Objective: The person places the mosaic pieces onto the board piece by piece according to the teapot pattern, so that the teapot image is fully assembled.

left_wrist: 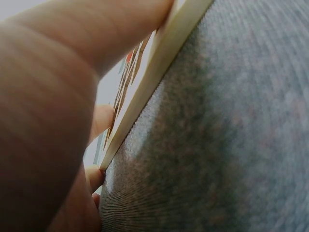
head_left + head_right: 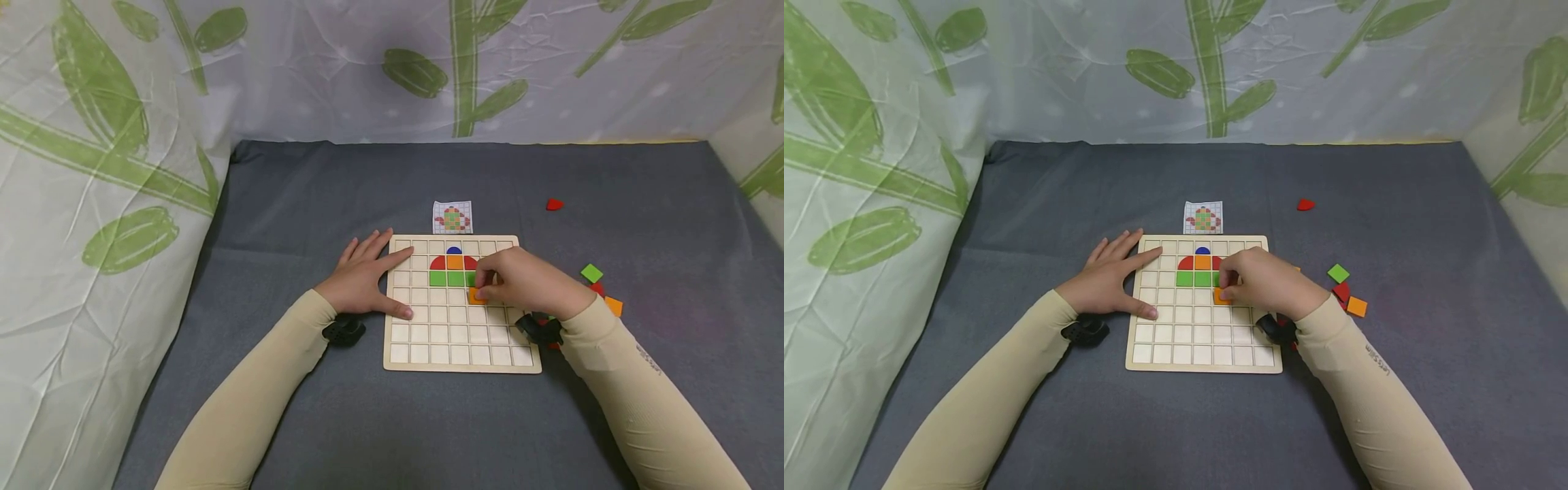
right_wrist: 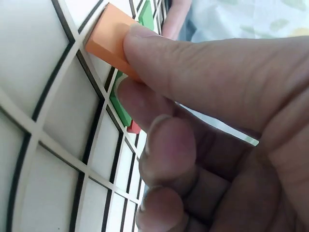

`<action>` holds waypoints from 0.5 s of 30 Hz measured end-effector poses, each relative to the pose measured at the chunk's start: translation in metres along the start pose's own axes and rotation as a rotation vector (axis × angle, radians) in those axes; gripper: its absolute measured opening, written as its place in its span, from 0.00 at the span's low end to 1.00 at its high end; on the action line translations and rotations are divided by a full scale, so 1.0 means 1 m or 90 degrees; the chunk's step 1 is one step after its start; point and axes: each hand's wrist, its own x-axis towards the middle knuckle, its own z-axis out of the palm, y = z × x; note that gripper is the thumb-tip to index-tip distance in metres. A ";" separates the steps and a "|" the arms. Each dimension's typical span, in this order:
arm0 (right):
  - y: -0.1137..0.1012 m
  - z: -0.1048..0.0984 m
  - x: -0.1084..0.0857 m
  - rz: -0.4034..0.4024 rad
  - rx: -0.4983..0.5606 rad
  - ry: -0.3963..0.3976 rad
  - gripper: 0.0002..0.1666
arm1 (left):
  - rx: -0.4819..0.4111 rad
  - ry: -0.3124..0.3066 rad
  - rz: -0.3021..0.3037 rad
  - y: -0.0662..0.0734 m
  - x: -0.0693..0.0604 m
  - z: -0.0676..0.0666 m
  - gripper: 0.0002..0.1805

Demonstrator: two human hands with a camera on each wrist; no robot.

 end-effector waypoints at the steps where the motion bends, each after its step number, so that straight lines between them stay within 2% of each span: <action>1: 0.000 0.001 0.000 0.000 -0.001 0.002 0.11 | 0.000 -0.001 0.000 0.000 0.000 0.000 0.65; 9: 0.000 0.004 0.000 -0.022 -0.029 0.028 0.09 | -0.002 -0.001 0.002 0.000 0.000 0.000 0.65; 15: 0.000 0.007 0.001 -0.013 -0.041 0.028 0.08 | -0.002 -0.002 0.003 0.001 0.000 0.000 0.64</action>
